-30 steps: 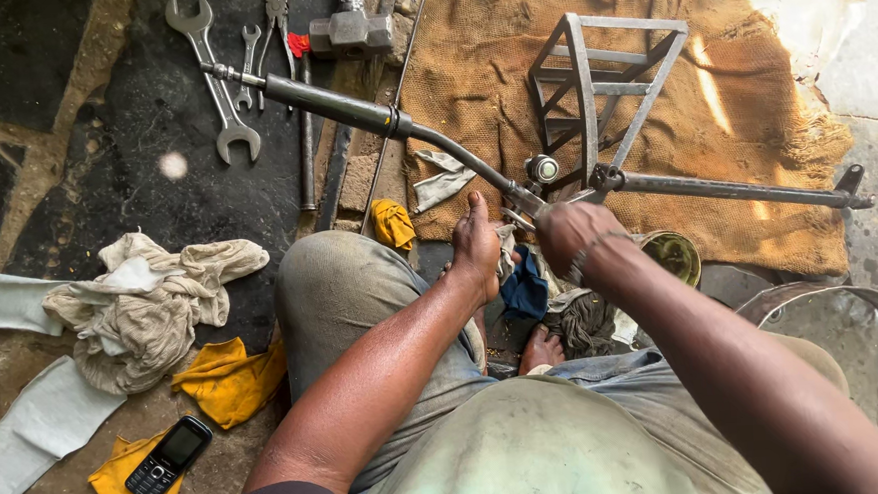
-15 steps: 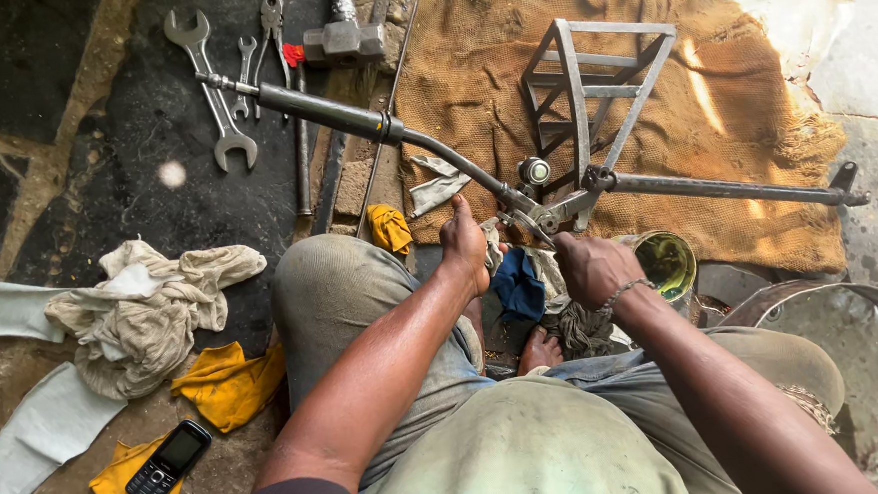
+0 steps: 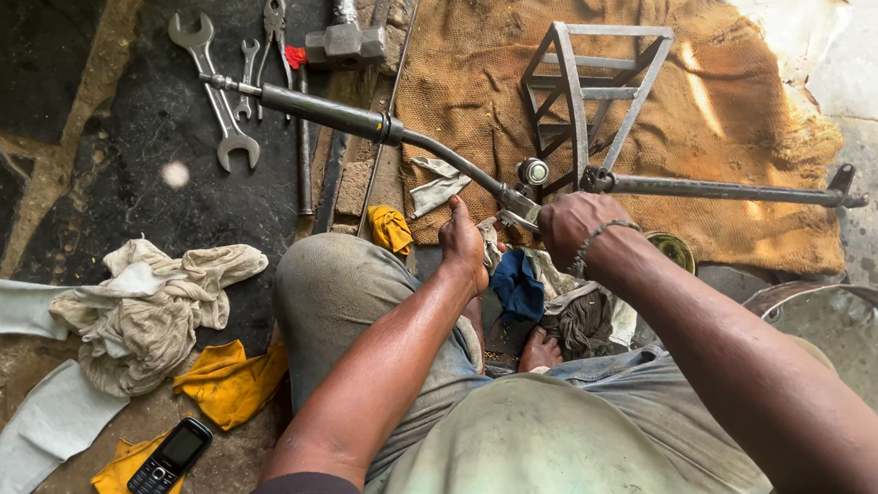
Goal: The person applies grease to the joint of a steering rod assembly by hand and cleans it with a rag. They use a wrench to adjust the components and a thin metal tool to scrape and clean the inner surfaces while sitting on a workshop floor.
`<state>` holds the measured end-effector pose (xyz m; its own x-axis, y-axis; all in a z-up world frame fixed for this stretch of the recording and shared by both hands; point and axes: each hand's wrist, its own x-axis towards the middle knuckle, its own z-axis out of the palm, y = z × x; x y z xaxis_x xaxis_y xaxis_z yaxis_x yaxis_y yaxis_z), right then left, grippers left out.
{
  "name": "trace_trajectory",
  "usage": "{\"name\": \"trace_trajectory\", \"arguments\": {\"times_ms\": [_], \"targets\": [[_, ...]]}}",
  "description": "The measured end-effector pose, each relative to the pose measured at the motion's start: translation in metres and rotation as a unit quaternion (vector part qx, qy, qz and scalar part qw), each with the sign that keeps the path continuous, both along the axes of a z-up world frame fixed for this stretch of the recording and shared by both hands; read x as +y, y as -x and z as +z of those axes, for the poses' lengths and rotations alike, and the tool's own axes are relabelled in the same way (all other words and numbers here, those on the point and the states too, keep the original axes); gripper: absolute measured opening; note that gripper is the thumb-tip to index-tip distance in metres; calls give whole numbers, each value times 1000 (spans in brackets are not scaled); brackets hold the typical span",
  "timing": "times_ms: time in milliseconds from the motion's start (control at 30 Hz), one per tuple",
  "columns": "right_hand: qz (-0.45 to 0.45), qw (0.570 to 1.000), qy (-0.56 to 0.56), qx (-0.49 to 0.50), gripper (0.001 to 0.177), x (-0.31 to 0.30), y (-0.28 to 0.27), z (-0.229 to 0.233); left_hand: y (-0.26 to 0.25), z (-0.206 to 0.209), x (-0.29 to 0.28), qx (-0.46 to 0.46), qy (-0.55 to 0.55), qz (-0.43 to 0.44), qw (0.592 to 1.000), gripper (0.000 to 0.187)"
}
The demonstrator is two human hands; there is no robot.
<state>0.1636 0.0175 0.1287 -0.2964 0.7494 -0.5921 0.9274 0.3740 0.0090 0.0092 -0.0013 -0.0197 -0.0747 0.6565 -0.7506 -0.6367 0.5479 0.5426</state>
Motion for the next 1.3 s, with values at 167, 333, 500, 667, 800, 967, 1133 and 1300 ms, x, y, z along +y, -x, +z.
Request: {"name": "trace_trajectory", "arguments": {"times_ms": [167, 333, 500, 667, 800, 967, 1133, 1300], "targets": [[-31, 997, 51, -38, 23, 9, 20, 7, 8, 12, -11, -48, -53, -18, 997, 70], [-3, 1000, 16, -5, 19, 3, 15, 22, 15, 15, -12, -10, -43, -38, 998, 68], [-21, 995, -40, 94, 17, -9, -5, 17, 30, 9, -10, -6, -52, -77, 996, 73], [-29, 985, -72, 152, 19, -19, -24, -20, 45, 15, -15, -26, -87, -143, 986, 70], [-26, 978, -105, 180, 18, -33, -39, -56, 50, 21, -16, -50, -74, -159, 983, 62], [-78, 949, -112, 282, 17, -45, -52, -92, 56, 31, -23, -67, -82, -167, 980, 56], [-99, 928, -107, 344, 18, -47, -53, -111, 59, 39, -23, -87, -120, -202, 968, 61], [-101, 919, -114, 364, 19, -40, -48, -136, 57, 45, -28, -87, -125, -205, 967, 64]]}}
